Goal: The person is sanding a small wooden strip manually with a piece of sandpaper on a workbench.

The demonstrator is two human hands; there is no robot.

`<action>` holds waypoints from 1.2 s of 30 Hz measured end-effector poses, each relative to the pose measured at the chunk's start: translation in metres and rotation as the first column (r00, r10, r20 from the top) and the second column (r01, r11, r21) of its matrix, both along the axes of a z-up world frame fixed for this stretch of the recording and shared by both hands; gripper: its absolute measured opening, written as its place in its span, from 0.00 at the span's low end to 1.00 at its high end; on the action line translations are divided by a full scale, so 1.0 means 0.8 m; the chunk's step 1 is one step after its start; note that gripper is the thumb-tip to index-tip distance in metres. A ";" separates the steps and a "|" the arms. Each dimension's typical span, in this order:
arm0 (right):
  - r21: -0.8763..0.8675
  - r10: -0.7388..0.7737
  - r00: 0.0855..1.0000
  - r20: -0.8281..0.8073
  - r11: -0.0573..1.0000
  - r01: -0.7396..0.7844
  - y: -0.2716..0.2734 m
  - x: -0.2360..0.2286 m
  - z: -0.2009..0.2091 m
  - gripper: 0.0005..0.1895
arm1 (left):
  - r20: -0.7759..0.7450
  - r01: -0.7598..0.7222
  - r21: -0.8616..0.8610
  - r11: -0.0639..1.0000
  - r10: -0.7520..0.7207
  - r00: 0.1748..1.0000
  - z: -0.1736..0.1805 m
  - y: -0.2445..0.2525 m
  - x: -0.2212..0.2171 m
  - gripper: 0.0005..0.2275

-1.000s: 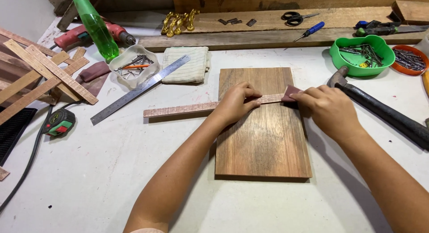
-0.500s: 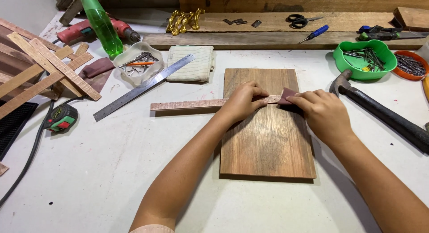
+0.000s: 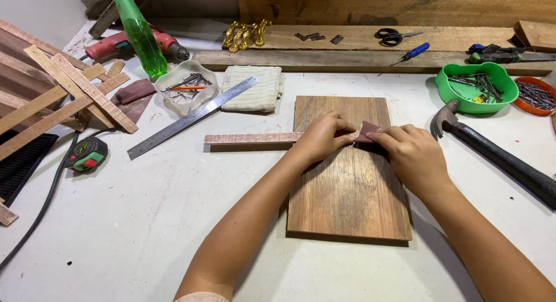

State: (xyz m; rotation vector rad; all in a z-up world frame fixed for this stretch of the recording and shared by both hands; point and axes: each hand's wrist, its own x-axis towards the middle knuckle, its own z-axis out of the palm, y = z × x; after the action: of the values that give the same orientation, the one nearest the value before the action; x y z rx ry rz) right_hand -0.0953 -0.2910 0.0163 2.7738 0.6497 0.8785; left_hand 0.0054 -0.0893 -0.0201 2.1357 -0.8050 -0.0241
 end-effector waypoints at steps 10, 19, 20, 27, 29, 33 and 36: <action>-0.011 -0.149 0.985 -0.082 0.989 0.149 -0.048 -0.018 0.008 0.18 | -0.033 0.008 0.015 1.000 -0.007 0.999 -0.005 -0.006 0.007 0.12; 0.001 -0.037 0.999 0.015 0.999 0.037 0.000 -0.020 0.040 0.14 | 0.153 -0.026 -0.049 0.998 0.033 0.988 0.064 0.005 -0.041 0.41; 0.069 0.025 1.000 0.007 0.997 -0.025 0.010 -0.021 0.047 0.14 | 0.341 0.025 -0.102 0.994 0.011 0.940 0.064 0.010 -0.044 0.35; 0.282 0.195 0.978 -0.078 0.945 -0.166 0.070 0.007 0.071 0.13 | 0.598 -0.044 -0.178 0.983 0.144 0.788 0.066 0.074 -0.040 0.12; 0.311 0.267 0.962 -0.054 0.920 -0.238 0.098 0.019 0.080 0.15 | 0.605 -0.083 -0.179 0.980 0.177 0.776 0.077 0.105 -0.040 0.12; 0.475 0.502 0.864 -0.040 0.771 -0.426 0.164 0.053 0.091 0.24 | 0.596 -0.192 -0.147 0.970 0.242 0.765 0.081 0.185 -0.035 0.08; 0.491 0.563 0.826 -0.033 0.729 -0.477 0.222 0.087 0.083 0.23 | 0.576 -0.278 -0.092 0.956 0.279 0.768 0.089 0.260 -0.045 0.06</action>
State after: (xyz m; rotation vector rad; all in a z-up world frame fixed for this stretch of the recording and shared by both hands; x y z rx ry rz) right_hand -0.0257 -0.1137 0.0830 3.1710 1.5004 0.9873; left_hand -0.0304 0.1185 0.0509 2.2622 -0.8067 0.8345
